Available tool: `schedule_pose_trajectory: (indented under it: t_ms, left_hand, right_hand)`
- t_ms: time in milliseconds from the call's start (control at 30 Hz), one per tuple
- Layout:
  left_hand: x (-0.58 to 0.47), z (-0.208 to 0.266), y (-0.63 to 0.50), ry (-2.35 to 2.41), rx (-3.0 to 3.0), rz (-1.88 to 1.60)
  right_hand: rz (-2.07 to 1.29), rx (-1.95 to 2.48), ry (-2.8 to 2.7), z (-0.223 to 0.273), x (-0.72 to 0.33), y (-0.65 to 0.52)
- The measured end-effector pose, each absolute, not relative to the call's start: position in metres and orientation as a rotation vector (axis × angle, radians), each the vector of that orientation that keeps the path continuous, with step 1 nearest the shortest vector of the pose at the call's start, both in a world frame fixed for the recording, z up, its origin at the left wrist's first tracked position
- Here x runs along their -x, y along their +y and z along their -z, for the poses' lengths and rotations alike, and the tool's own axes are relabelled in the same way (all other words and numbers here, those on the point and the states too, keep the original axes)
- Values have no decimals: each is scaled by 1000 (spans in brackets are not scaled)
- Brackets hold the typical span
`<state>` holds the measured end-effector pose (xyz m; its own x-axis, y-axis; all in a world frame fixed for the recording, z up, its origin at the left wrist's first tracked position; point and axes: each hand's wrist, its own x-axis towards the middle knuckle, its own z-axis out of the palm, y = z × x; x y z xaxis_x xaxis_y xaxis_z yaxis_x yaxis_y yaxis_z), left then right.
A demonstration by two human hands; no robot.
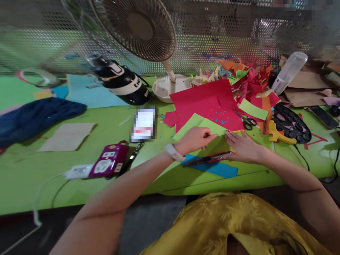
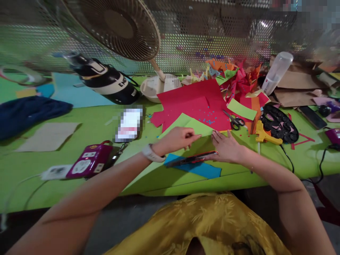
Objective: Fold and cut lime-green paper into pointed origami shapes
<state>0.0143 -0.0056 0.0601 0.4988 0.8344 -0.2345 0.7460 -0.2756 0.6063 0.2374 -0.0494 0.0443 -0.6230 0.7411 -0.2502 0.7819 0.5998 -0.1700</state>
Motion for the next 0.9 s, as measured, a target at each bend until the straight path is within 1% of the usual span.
schedule_pose_trajectory:
  t_ms: [100, 233, 467, 667, 900]
  left_hand:
    - [-43, -49, 10, 1229, -1872, -61]
    - [-50, -35, 28, 1175, -1676, 93]
    - [-37, -35, 34, 1169, -1595, 125]
    - [21, -28, 25, 1274, -1510, 118]
    - [100, -33, 20, 1431, -1489, 267]
  right_hand:
    - [354, -1271, 2681, -43, -237, -49]
    - [298, -1316, 2661, -37, -236, -49]
    - [303, -1302, 2695, -32, -237, -48]
    - [367, -1307, 2632, -41, -237, -47]
    - [389, -1297, 2684, -45, -243, -39]
